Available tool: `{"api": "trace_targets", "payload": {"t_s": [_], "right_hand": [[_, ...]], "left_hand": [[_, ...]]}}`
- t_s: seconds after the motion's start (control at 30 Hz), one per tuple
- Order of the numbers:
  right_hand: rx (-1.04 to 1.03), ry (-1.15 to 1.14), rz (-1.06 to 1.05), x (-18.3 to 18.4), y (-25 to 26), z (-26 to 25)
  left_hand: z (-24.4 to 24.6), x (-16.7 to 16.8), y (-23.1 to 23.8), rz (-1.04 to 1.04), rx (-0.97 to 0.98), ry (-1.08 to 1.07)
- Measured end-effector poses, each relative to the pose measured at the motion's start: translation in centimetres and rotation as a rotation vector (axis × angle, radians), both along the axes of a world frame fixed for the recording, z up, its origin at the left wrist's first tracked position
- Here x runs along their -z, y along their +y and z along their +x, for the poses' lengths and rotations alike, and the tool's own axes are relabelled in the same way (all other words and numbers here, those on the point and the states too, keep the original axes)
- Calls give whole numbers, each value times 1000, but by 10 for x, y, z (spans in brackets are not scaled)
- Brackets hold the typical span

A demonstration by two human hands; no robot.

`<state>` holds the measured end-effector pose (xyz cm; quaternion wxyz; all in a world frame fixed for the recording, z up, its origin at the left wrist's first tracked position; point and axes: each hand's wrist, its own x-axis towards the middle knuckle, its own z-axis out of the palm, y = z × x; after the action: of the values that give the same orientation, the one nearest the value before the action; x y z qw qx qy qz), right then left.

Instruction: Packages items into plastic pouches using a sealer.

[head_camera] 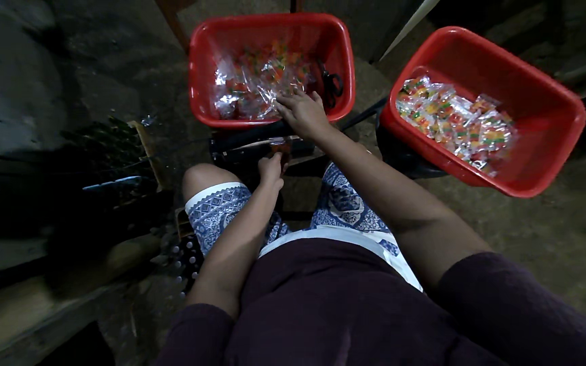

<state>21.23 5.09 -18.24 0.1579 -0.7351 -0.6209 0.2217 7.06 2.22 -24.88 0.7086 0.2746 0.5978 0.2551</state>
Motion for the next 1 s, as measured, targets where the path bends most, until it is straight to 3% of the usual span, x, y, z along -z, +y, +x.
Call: {"api": "trace_targets", "payload": {"t_s": [0.37,0.57,1.0], "right_hand": [[45,43,46,49,-18,4],[78,-58,176,72,-26,1],[89,-114,261,79,-27,0]], "left_hand": [[1,-7,2,-43,-13,-17],[3,-9,3,-81,-45,-30],[3,-10,-2,-81,-70,-37]]}}
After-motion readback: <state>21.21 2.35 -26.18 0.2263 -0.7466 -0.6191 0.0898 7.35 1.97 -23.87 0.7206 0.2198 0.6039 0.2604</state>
